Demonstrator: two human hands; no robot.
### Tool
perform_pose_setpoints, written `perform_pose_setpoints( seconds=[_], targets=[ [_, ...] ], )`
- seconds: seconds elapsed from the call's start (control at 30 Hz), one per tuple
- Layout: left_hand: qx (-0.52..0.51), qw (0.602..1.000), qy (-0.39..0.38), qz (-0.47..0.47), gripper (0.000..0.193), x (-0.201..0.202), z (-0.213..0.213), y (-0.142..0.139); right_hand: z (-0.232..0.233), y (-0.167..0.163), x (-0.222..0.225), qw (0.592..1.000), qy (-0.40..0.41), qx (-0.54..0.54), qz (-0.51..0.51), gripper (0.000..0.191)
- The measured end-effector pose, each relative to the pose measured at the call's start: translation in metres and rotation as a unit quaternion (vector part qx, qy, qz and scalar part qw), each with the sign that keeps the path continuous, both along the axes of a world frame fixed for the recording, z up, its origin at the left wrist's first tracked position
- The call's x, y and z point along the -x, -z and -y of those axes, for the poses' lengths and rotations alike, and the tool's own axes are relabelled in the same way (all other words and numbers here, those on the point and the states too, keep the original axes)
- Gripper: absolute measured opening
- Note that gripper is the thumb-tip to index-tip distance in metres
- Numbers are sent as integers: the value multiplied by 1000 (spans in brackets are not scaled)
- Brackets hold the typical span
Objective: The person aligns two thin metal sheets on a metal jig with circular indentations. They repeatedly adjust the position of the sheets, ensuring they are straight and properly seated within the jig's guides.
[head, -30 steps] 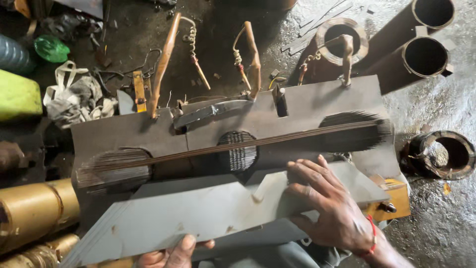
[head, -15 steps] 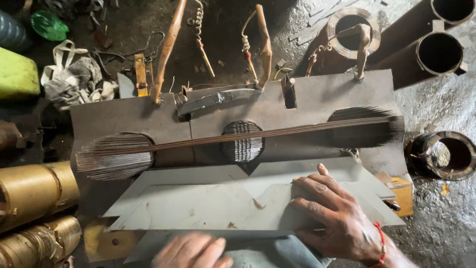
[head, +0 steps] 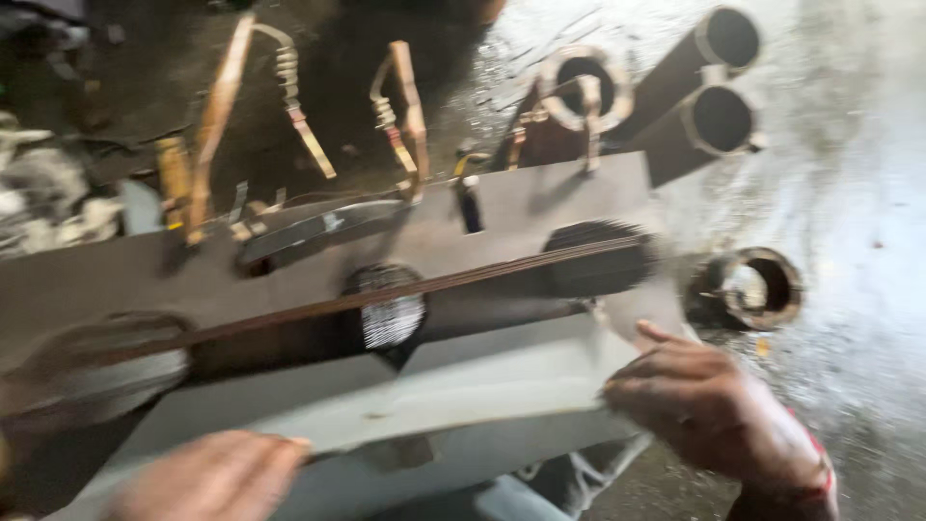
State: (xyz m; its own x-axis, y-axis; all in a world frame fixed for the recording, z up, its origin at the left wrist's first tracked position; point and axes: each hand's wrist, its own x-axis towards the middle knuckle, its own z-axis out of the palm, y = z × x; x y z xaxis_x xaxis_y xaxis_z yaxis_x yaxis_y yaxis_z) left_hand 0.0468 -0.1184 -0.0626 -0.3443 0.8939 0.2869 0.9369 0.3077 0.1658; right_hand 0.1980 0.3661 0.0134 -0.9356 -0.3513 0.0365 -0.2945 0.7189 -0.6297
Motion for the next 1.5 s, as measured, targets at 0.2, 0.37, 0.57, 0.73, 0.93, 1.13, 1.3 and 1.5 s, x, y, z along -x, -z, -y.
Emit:
perform_pose_setpoints(
  seconds=[0.2,0.37,0.57,0.73,0.93,1.13,1.3,1.5],
  targets=[
    [90,993,-15,73,60,12,-57,-22,-41,39,-17,965,224,115,-67,25],
    [0,991,125,44,59,1,-161,-22,-29,56,-6,931,186,297,-102,28],
    [2,991,126,42,61,15,-207,-42,-12,50,12,905,326,214,-170,29],
    [-18,992,127,-18,59,54,-220,-44,-13,67,28,793,517,289,-142,32],
    [-35,994,99,-18,55,64,-231,-28,-30,84,31,844,445,273,-120,51],
    [-75,992,89,-37,50,60,-262,-10,-31,89,34,852,474,171,-144,46],
    [-94,992,79,-7,47,62,-270,-12,-33,85,38,835,484,231,-123,47],
    [-100,993,66,-14,44,61,-281,-24,-39,84,40,850,500,119,-113,45]
  ],
)
